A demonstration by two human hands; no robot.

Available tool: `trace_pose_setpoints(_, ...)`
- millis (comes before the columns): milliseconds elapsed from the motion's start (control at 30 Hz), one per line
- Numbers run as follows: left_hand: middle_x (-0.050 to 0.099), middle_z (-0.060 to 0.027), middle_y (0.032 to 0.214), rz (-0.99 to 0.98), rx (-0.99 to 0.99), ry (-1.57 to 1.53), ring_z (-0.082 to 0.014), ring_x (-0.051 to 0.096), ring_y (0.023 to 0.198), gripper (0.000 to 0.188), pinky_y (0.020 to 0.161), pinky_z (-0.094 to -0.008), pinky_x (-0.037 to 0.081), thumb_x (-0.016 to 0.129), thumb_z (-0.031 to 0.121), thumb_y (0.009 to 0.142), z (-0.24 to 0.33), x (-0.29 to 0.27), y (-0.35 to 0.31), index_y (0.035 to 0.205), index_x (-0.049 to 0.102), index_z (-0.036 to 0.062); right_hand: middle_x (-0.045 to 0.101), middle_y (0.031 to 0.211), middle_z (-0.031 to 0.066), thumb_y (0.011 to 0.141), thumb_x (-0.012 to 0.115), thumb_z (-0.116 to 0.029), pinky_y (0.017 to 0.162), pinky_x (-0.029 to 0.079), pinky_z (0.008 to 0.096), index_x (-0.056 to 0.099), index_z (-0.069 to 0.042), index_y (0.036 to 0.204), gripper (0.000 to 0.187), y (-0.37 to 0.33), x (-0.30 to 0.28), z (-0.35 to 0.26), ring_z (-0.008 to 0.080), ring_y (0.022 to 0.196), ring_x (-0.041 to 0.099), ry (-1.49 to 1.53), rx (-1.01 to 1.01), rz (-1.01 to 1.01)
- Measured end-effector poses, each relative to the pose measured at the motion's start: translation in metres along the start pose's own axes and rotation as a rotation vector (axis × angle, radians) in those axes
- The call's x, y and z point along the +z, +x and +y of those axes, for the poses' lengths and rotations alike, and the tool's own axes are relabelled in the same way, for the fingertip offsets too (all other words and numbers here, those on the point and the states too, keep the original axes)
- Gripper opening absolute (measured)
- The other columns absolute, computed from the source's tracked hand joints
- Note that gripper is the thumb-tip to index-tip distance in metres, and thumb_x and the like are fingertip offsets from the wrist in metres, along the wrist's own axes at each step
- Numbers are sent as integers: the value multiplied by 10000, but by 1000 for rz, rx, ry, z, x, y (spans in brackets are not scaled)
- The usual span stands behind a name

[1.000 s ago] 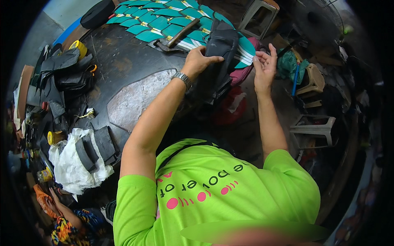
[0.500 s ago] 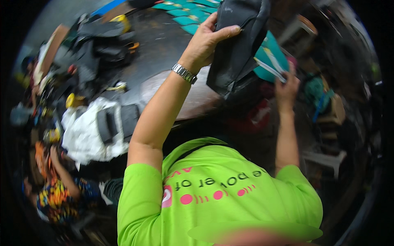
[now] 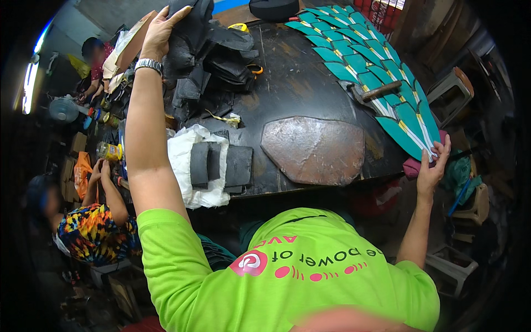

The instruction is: The person sorts and stacks black and green leaf-shaped rubber pieces on a workbench. They pick up pieces, wipe them with a white cloth, and arrange them into neat piles. A second person is visible at the same table working on similar materials.

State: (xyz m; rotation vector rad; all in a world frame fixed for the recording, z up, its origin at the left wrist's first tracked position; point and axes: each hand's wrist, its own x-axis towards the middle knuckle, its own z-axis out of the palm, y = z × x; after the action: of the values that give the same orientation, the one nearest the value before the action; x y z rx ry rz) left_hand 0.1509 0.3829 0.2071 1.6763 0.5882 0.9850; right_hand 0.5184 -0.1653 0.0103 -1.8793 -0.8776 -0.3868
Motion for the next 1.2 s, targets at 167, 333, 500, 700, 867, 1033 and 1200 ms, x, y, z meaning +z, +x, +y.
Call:
trace_pose_setpoints(167,701,-115,1079,126,-84,84,-178,701,882,474,757,-301,598,822,207,823,-42,-36,19,1198,633,-15,558,1205,114,902,633,-2,910,422,327,334,-106,1531,704,2,8,-9,184,988,536,-45,16,-70)
trace_pose_setpoints(333,702,-101,1057,241,-196,314,-155,679,890,598,787,-278,565,863,271,776,-88,-51,11,1232,624,-33,528,1269,109,906,629,11,874,444,303,335,-121,1534,706,4,11,-11,158,949,537,-46,51,-111)
trace_pose_setpoints(500,688,-118,1128,381,-14,723,-195,658,1000,753,890,-321,524,886,418,713,-91,-62,3,1279,618,0,503,1330,119,896,627,32,848,461,310,336,-99,1533,712,8,17,-18,164,935,553,-45,-20,-99)
trace_pose_setpoints(700,657,-142,1250,429,79,909,-230,639,1088,791,911,-342,506,790,558,763,-80,-57,-16,1334,599,45,515,1330,131,907,614,36,874,470,317,334,-87,1531,694,16,24,-35,165,985,572,92,-82,-176)
trace_pose_setpoints(867,682,-103,1197,257,197,974,-189,624,1119,511,940,-305,474,679,404,934,-63,-83,-93,1328,616,85,557,1267,105,919,601,49,901,465,308,341,-78,1521,668,13,38,-59,157,1006,570,199,-142,-270)
trace_pose_setpoints(1033,680,-113,1203,370,135,68,-235,653,1108,428,1003,-321,479,587,404,996,-41,-123,-182,1216,663,45,571,1255,84,903,589,77,935,475,295,362,-54,1501,653,3,83,-119,138,1008,578,515,-93,-590)
trace_pose_setpoints(1200,726,-66,1012,387,365,-529,-180,694,890,368,780,-310,567,583,391,999,-29,-126,-200,1145,668,64,448,1483,151,754,784,-12,953,502,355,286,-57,1527,921,-55,155,-226,249,1163,590,672,-485,-1031)
